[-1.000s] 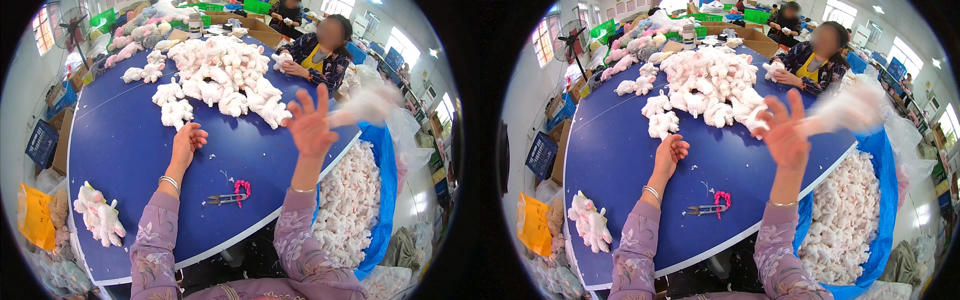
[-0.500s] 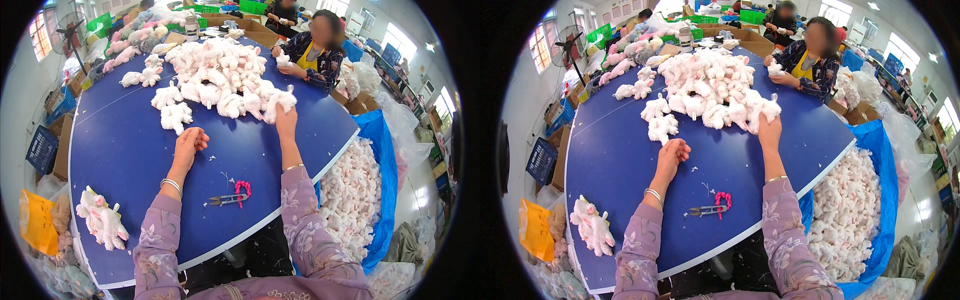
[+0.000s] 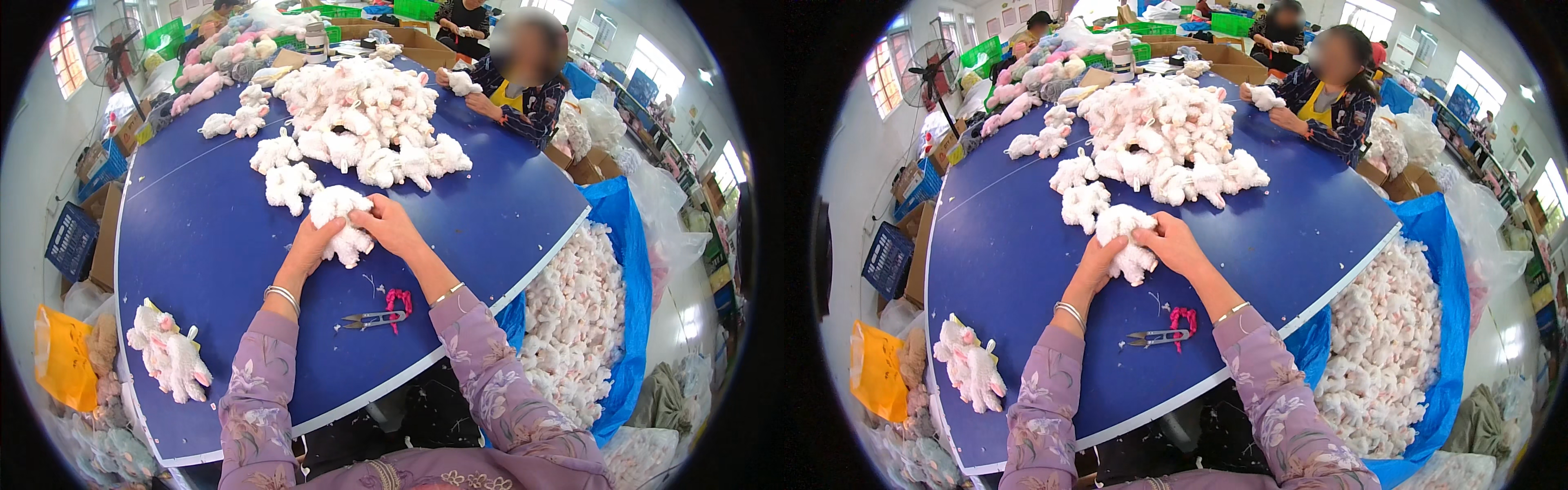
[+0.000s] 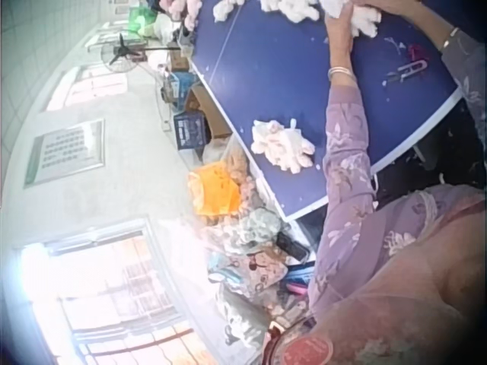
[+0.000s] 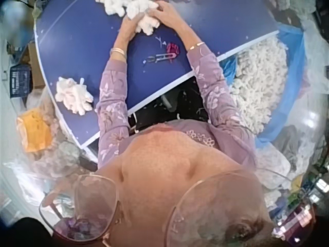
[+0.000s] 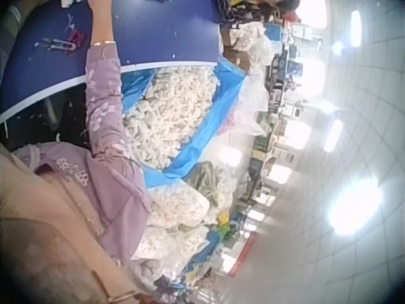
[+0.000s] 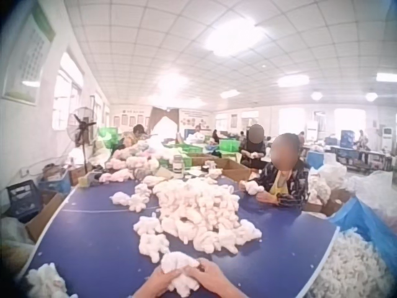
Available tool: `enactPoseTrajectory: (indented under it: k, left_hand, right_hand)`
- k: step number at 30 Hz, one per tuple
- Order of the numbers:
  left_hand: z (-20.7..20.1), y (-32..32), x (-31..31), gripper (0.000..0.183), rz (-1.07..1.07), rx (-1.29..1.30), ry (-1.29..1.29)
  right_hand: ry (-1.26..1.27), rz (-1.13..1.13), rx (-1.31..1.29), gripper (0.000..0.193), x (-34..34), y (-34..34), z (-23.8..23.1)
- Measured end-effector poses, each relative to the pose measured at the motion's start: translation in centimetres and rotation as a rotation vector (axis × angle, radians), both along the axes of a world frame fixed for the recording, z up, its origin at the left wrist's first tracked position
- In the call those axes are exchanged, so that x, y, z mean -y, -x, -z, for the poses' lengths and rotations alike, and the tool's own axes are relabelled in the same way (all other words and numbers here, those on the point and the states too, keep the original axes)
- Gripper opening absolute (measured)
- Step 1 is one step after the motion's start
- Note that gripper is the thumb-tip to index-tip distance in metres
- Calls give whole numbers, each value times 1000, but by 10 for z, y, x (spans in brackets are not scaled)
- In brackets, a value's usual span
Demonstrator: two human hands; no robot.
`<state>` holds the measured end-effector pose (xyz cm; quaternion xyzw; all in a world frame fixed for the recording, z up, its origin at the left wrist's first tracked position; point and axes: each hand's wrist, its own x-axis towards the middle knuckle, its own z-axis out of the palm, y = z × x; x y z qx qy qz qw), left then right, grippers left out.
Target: The person trims excess fabric and threads from small white stuffed animals using scissors. They pick up each toy, snip loose threads, and place the finished items on the table.
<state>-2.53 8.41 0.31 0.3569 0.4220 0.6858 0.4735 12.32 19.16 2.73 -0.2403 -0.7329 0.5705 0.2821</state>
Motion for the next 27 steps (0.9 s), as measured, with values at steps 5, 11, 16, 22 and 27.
enactPoseTrajectory:
  k: [5, 11, 16, 22, 27]
  left_hand:
    - [-3, -2, -3, 45, -31, 110, 24]
    - [1, -4, -7, 37, -158, 165, -9]
    - [13, -1, -16, 36, -230, 126, -43]
    - [7, -1, -21, 50, -208, 110, -12]
    - [9, 1, -17, 56, 73, 211, 12]
  right_hand:
    - [90, -84, -131, 13, -4, 0, 11]
    - [136, -29, -144, 17, -2, -3, 10]
    - [160, 6, -293, 19, 0, -5, 6]
    - [-49, 182, -445, 12, 0, -6, -1]
    - [-470, 225, -272, 10, 13, -4, -6]
